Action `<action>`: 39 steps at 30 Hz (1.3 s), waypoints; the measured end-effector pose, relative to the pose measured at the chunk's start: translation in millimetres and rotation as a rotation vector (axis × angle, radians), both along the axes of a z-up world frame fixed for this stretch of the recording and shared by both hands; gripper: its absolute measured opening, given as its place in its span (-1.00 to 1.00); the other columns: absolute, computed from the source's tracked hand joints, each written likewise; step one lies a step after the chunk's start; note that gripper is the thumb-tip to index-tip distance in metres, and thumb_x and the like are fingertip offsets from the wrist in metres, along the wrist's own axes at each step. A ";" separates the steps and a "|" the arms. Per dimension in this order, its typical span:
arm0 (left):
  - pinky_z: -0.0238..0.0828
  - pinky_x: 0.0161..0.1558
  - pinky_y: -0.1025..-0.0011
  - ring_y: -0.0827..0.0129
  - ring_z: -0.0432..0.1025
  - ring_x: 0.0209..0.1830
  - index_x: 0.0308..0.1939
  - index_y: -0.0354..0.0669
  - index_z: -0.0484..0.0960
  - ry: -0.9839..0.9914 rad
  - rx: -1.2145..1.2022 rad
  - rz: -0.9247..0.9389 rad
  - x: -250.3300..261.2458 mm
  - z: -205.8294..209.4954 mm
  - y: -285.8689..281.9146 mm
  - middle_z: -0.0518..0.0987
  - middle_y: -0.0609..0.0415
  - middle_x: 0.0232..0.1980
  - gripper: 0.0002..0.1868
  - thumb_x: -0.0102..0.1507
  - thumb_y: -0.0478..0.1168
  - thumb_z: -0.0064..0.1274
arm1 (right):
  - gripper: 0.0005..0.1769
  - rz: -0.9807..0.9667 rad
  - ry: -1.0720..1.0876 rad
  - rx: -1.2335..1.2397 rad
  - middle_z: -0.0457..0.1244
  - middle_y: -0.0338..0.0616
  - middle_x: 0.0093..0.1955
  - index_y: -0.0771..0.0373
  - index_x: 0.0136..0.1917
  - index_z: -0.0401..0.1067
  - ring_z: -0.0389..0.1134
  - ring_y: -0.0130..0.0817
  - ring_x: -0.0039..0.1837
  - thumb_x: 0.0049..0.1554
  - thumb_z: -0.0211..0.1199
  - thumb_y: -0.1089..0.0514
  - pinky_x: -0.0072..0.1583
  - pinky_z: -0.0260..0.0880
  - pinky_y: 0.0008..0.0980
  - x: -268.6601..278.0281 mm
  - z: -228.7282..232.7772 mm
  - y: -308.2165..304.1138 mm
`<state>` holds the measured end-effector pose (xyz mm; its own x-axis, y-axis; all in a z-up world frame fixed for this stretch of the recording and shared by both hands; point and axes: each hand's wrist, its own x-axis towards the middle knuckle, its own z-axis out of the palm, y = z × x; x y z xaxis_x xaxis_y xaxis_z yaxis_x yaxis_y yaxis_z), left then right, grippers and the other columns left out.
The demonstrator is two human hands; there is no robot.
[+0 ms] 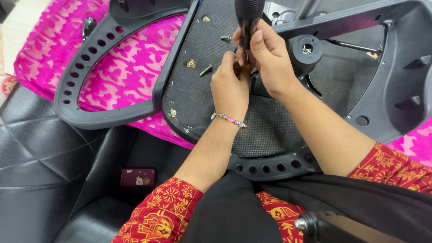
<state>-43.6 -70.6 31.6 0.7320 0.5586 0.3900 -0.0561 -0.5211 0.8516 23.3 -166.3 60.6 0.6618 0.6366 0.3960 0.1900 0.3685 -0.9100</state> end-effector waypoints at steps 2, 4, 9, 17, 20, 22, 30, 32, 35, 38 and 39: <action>0.54 -0.25 0.18 0.03 0.63 -0.24 -0.21 -0.17 0.47 -0.014 -0.015 -0.002 0.2 -0.7 -0.3 0.69 -0.06 -0.29 -0.84 0.28 -0.29 0.18 | -0.49 0.021 0.028 0.016 0.16 -0.28 -0.06 0.26 0.26 0.30 0.13 -0.53 -0.05 0.48 -0.12 -0.23 0.13 0.25 -0.48 -0.7 -0.6 0.3; 0.53 -0.23 0.17 0.00 0.61 -0.21 -0.19 -0.18 0.47 -0.022 -0.003 0.000 -1.4 -1.2 -0.3 0.68 -0.07 -0.27 -0.80 0.20 -0.34 0.20 | -0.45 0.033 0.051 0.029 0.12 -0.28 -0.08 0.27 0.26 0.30 0.07 -0.52 -0.05 0.49 -0.15 -0.26 0.12 0.17 -0.47 -2.8 -2.0 3.0; 0.54 -0.20 0.20 0.07 0.62 -0.23 -0.17 -0.15 0.51 -0.033 -0.045 -0.019 -3.7 2.5 -0.6 0.68 -0.04 -0.28 -0.77 0.15 -0.45 0.13 | -0.40 0.047 -0.065 -0.020 0.05 -0.36 -0.14 0.24 0.24 0.28 0.01 -0.60 -0.09 0.43 -0.14 -0.35 0.05 0.06 -0.54 -13.0 1.0 5.9; 0.55 -0.22 0.21 0.10 0.63 -0.25 -0.19 -0.18 0.50 0.063 -0.034 -0.006 -1.3 1.9 1.3 0.69 -0.03 -0.31 -0.81 0.18 -0.43 0.15 | -0.56 -0.110 -0.079 0.059 0.14 -0.30 0.02 0.17 0.29 0.21 0.15 -0.52 0.03 0.44 0.08 -0.22 0.15 0.25 -0.51 -13.4 2.1 12.8; 0.55 -0.22 0.20 0.08 0.62 -0.28 -0.17 -0.20 0.48 0.077 -0.036 -0.018 1.0 -0.5 3.7 0.69 -0.03 -0.32 -0.73 0.11 -0.43 0.20 | -0.53 -0.084 -0.013 0.033 0.19 -0.25 0.00 0.23 0.24 0.30 0.21 -0.48 0.03 0.44 0.02 -0.22 0.16 0.29 -0.48 -7.5 1.0 9.5; 0.55 -0.21 0.21 0.08 0.63 -0.25 -0.19 -0.20 0.48 0.038 -0.048 -0.028 0.9 -1.4 3.0 0.69 -0.02 -0.29 -0.74 0.11 -0.43 0.21 | -0.51 -0.058 0.063 0.049 0.18 -0.26 -0.04 0.24 0.20 0.33 0.18 -0.48 -0.01 0.43 -0.03 -0.24 0.12 0.26 -0.48 -2.7 1.3 8.1; 0.55 -0.19 0.20 0.04 0.63 -0.22 -0.10 -0.17 0.54 -0.049 -0.052 -0.014 0.8 -4.7 2.7 0.69 -0.05 -0.26 -0.75 0.17 -0.41 0.16 | -0.48 -0.018 0.032 0.071 0.09 -0.36 -0.05 0.12 0.36 0.18 0.07 -0.58 -0.04 0.43 -0.10 -0.31 0.05 0.13 -0.57 -9.7 -4.9 22.4; 0.55 -0.21 0.21 0.08 0.64 -0.28 -0.07 -0.16 0.54 -0.067 -0.158 -0.035 -0.3 -4.6 2.1 0.69 -0.05 -0.30 -0.76 0.19 -0.36 0.18 | -0.51 -0.041 -0.007 0.010 0.11 -0.33 -0.04 0.14 0.36 0.11 0.10 -0.57 -0.03 0.42 0.04 -0.23 0.05 0.16 -0.56 -16.1 -3.2 22.2; 0.54 -0.21 0.19 0.03 0.61 -0.27 -0.12 -0.19 0.53 -0.041 -0.065 0.007 1.2 -4.6 2.6 0.68 -0.08 -0.30 -0.81 0.24 -0.34 0.20 | -0.55 -0.100 -0.050 0.032 0.14 -0.30 -0.02 0.18 0.35 0.15 0.10 -0.56 -0.02 0.43 0.12 -0.16 0.08 0.18 -0.54 -21.0 -0.6 25.2; 0.55 -0.24 0.21 0.05 0.63 -0.27 -0.16 -0.21 0.51 -0.031 -0.044 -0.001 1.1 -5.7 3.4 0.69 -0.06 -0.31 -0.79 0.15 -0.39 0.15 | -0.59 -0.172 -0.048 0.056 0.20 -0.26 0.02 0.25 0.26 0.27 0.18 -0.53 0.00 0.45 0.09 -0.14 0.12 0.26 -0.51 -18.6 0.7 23.4; 0.55 -0.24 0.22 0.05 0.63 -0.27 -0.19 -0.22 0.49 -0.017 -0.043 0.000 1.3 -5.9 3.1 0.68 -0.06 -0.32 -0.81 0.16 -0.39 0.15 | -0.58 -0.195 -0.042 0.054 0.22 -0.25 0.03 0.27 0.22 0.31 0.22 -0.52 0.01 0.46 0.07 -0.15 0.13 0.30 -0.49 -16.2 1.1 20.9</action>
<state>-42.3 -67.5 25.7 0.7253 0.5753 0.3782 -0.0704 -0.4845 0.8720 7.1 -145.4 61.7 0.7527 0.4748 0.4560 0.2998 0.3695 -0.8796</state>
